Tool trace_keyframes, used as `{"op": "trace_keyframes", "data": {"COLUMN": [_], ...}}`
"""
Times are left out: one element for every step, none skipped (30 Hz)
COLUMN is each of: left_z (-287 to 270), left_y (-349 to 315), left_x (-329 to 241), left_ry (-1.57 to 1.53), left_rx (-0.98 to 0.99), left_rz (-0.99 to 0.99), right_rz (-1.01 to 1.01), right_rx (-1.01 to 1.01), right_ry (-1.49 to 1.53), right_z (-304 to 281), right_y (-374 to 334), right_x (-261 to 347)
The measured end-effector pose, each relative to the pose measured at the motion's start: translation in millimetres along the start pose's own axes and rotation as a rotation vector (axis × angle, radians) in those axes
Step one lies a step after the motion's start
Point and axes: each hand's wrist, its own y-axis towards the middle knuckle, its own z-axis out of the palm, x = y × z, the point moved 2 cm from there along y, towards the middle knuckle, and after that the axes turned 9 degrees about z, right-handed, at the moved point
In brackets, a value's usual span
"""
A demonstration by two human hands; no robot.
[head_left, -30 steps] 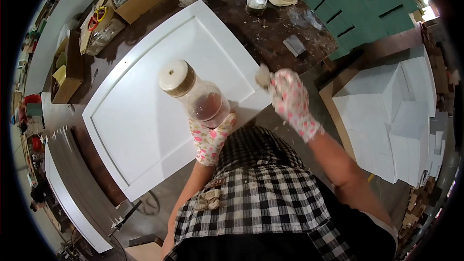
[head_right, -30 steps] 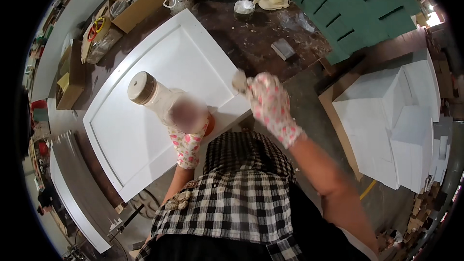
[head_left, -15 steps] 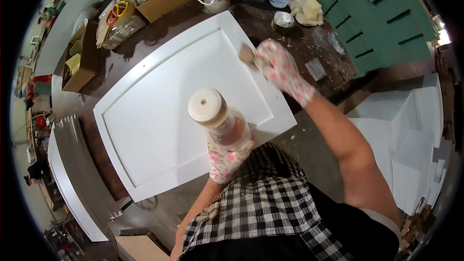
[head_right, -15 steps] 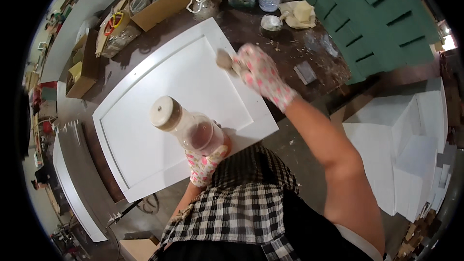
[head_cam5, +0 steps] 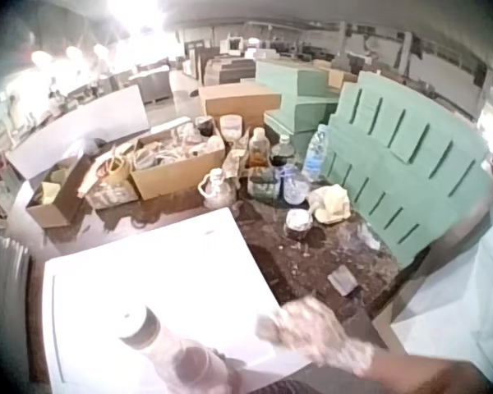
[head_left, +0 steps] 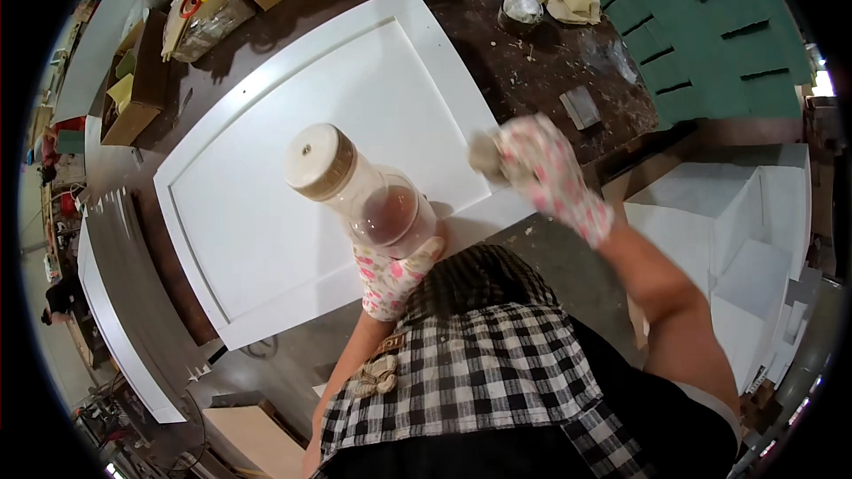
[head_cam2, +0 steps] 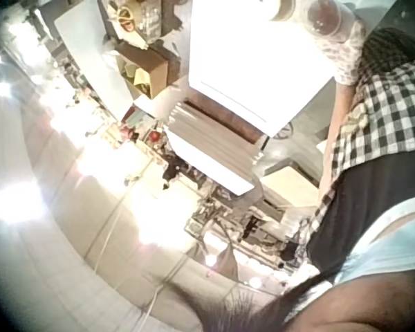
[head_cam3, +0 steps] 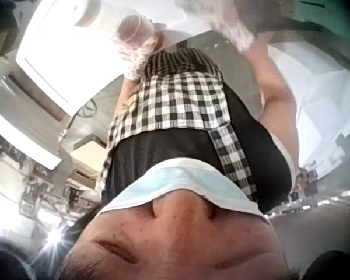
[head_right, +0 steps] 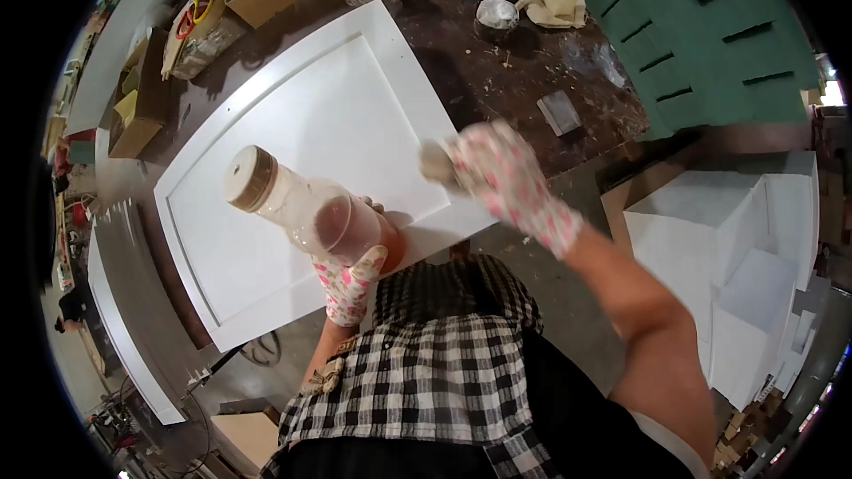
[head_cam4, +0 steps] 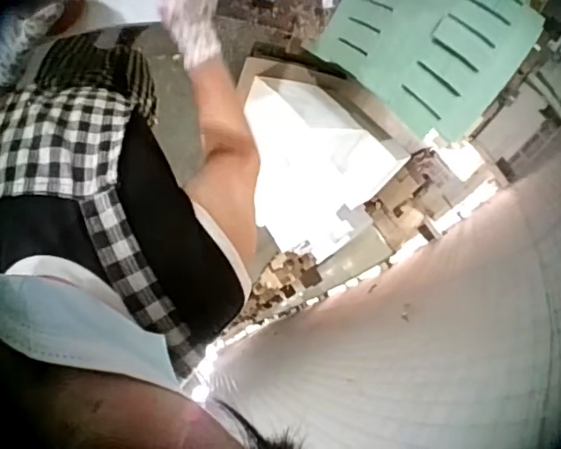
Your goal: The person cleans a set of white cabinet doors by hand using a sponge and a cloth, applying liquid from a bottle and wiping the surfaces and edges.
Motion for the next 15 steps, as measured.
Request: {"op": "trace_keyframes", "data": {"left_z": [-0.1,1.8,3.8,5.8,7.6,8.1,6.8,6.2,4.5,2.4,0.2,0.5,0.8,0.3,1.6], "left_y": [-0.4,0.5,1.0,1.5,1.7,2.2,1.0,-0.3,-0.6,-0.9,-1.8,-3.1,-3.8,-3.9,-3.5], "left_x": [1.8,2.6,2.4,1.7,1.1,0.1,3.1,1.8,-0.2,-1.8,-2.6,-3.0,-1.1,0.5,8.3], "left_ry": [-0.017,-0.032,-0.032,-0.026,-0.019,-0.009,-0.047,-0.048,-0.047,-0.042,-0.038,-0.051,-0.056,-0.060,-0.087], "left_rx": [0.005,0.010,0.017,0.019,0.020,0.016,-0.018,-0.021,-0.004,0.007,-0.001,0.058,0.083,0.108,0.066], "left_rz": [0.008,0.019,0.016,0.018,0.020,0.025,0.029,0.031,0.009,-0.012,-0.010,0.015,0.028,0.041,0.029], "right_rz": [0.046,0.089,0.096,0.190,0.283,0.075,0.069,0.062,0.041,0.034,0.086,0.140,0.188,0.182,0.300], "right_rx": [0.024,0.046,0.043,0.036,0.031,0.027,0.025,0.024,0.002,0.003,-0.029,-0.062,-0.056,-0.052,0.007], "right_ry": [-0.050,-0.099,-0.100,-0.182,-0.264,-0.385,-0.333,-0.280,-0.297,-0.291,-0.375,-0.461,-0.294,-0.289,-0.305], "right_z": [-9.3,-16.2,-15.2,-9.6,-3.6,3.1,11.7,16.3,17.6,13.1,4.4,-5.3,-12.9,-6.2,3.9], "right_y": [-28.9,-45.5,-51.8,-56.0,-57.4,-47.6,-42.3,-41.5,-43.9,-44.6,-46.8,-50.1,-52.5,-54.2,-54.0], "right_x": [10.6,15.8,17.7,18.4,20.8,37.2,53.1,63.4,58.4,51.1,39.7,30.0,23.8,25.7,33.8]}}
